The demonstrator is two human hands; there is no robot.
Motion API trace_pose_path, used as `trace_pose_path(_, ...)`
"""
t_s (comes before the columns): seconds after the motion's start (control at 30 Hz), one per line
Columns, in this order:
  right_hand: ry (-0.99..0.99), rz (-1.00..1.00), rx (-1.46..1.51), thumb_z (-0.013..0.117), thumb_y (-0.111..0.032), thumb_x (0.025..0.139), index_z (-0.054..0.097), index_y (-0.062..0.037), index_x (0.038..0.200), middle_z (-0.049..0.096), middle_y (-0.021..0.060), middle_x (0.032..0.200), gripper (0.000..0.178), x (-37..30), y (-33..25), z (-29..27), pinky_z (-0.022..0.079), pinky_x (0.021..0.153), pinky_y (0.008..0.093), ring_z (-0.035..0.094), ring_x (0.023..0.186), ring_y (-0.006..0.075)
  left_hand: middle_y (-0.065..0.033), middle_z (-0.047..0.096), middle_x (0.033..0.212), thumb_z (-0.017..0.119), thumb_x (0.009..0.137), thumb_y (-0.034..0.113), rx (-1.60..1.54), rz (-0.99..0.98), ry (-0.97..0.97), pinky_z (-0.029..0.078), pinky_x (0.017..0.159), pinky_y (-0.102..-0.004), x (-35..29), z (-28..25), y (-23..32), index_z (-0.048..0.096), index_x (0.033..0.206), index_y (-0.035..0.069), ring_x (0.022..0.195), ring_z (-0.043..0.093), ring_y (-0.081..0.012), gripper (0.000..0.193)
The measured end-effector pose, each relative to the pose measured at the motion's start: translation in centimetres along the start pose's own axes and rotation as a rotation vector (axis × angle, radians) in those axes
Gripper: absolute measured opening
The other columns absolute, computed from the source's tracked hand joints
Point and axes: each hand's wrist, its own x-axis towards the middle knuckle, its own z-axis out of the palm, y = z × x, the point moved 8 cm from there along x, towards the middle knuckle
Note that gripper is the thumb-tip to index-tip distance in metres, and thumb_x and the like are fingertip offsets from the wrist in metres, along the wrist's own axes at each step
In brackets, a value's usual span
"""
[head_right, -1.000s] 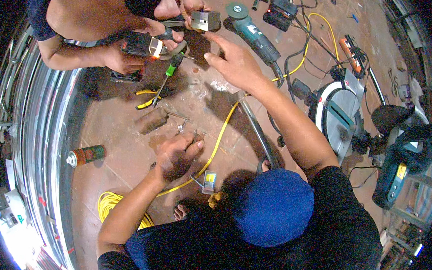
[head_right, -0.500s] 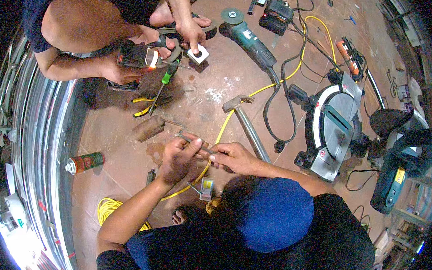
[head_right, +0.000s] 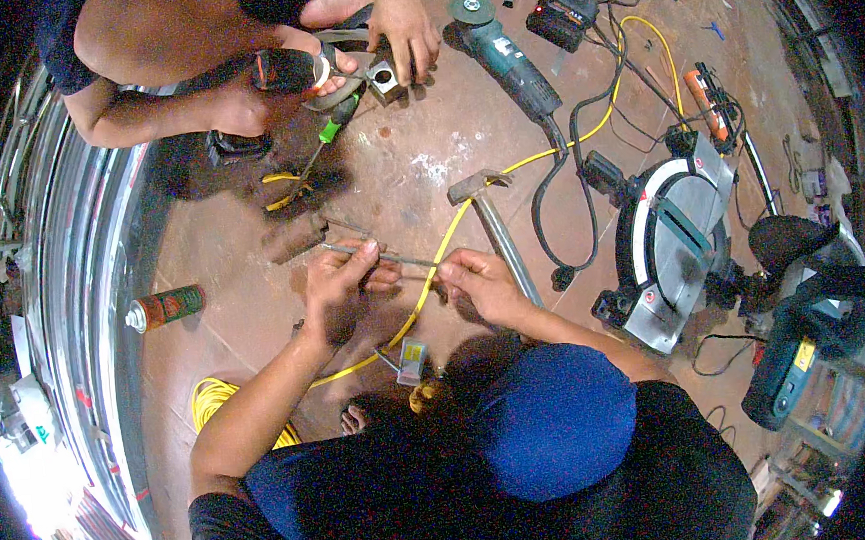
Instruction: The person sits on the floor and uses a hammer and chisel to shape a small metal piece. They then use a power drill to work on the same piece. Another person is visible in the background also working on metal parts.
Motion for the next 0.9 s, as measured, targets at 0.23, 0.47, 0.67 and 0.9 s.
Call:
trace_pose_path(0.23,0.266,-0.111,-0.565,0.064,-0.019,0.099,0.066,0.0015,0.093,0.061,0.0011,0.070,0.022,1.5,-3.9,-2.7,0.044,0.060,0.0263,0.056,0.065,0.0085,-0.0166,0.070,0.093,0.064,0.101,0.030,-0.009,0.082,0.089,0.059,0.067,-0.0320,-0.3,0.4,1.5,0.060,0.108,-0.002,0.075,0.070,-0.0210,0.034)
trace_pose_path(0.47,0.265,-0.200,-0.576,0.065,-0.019,0.097,0.072,-0.0006,0.101,0.066,0.0062,0.075,0.020,3.2,-5.8,-5.4,0.052,0.070,0.0304,0.062,0.071,0.0138,-0.0162,0.070,0.095,0.061,0.103,0.034,-0.011,0.042,0.211,0.058,0.062,-0.0290,-0.4,-1.5,2.1,0.061,0.111,0.001,0.074,0.070,-0.0190,0.034)
trace_pose_path(0.67,0.087,-0.193,-0.019,0.067,-0.019,0.098,0.071,0.0002,0.109,0.069,0.0027,0.084,0.023,1.9,-5.1,-2.3,0.051,0.072,0.0270,0.063,0.076,0.0111,-0.0147,0.071,0.094,0.064,0.100,0.034,0.004,0.081,0.148,0.057,0.063,-0.0271,-0.7,0.2,2.1,0.062,0.109,0.000,0.073,0.069,-0.0169,0.036)
trace_pose_path(0.9,0.070,-0.121,-0.301,0.058,-0.023,0.104,0.063,-0.0006,0.095,0.061,0.0030,0.081,0.024,1.2,-4.5,-1.2,0.047,0.070,0.0265,0.058,0.074,0.0109,-0.0127,0.072,0.085,0.069,0.097,0.035,0.117,0.062,0.059,0.055,0.064,-0.0271,-0.7,0.8,1.6,0.063,0.108,0.000,0.071,0.070,-0.0152,0.038)
